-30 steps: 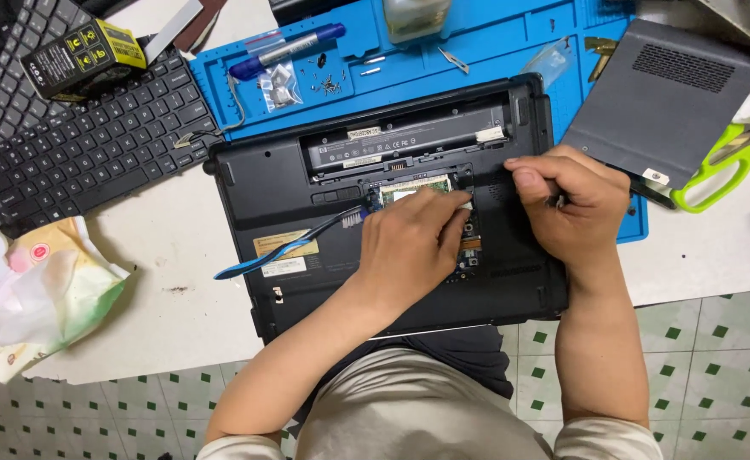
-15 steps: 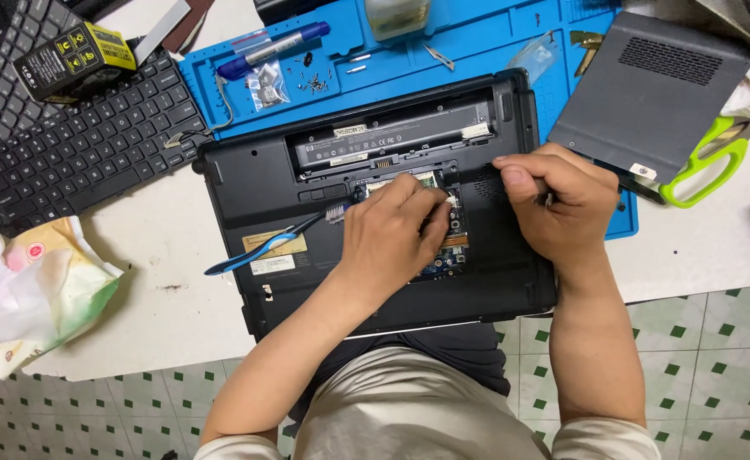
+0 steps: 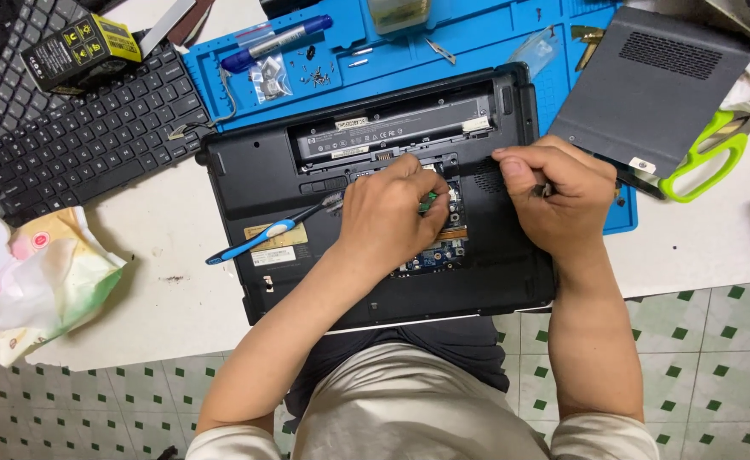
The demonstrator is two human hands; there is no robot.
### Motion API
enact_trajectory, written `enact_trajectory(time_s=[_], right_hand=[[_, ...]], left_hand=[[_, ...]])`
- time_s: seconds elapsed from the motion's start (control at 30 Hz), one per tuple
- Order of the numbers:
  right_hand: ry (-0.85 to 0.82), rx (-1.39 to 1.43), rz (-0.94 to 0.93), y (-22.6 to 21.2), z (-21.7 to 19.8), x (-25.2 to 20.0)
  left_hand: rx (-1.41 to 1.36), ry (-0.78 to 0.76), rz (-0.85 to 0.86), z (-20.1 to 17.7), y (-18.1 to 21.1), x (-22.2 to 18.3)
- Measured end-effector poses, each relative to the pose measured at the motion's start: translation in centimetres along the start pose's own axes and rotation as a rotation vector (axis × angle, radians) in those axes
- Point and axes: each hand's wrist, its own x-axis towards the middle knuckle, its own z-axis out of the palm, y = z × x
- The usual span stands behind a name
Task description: The person is performing maintenance on a laptop, including reseating the RAM module, cleaning the battery area with a brush, and reinstalling the battery.
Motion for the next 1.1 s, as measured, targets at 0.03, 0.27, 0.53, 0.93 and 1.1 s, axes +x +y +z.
enact_trajectory(time_s=[0.03,0.27,0.53,0.93,1.1], right_hand=[[0.001,0.000,-0.002,0.09,-0.03,-0.05],[0.001,0.018,-0.009,0.12,-0.01,0.01],[0.000,0.050,-0.016,0.08,-0.08,0.09],[0.006,0.090,0.001,-0.01,0.01,0.09],[0.000,0.097,0.007,0.00,-0.09,0.10]], left_hand=[[0.001,0.001,0.001,0.02,0.07,-0.01],[0.001,-0.005,-0.040,0.03,0.46,-0.11],[0.025,0.002,-0.019,0.11,0.50,-0.15],[0.044,-0.053,0.019,0.19,-0.01,0.03],[0.063,-0.073,0.049,-0.02,-0.15,0.30]])
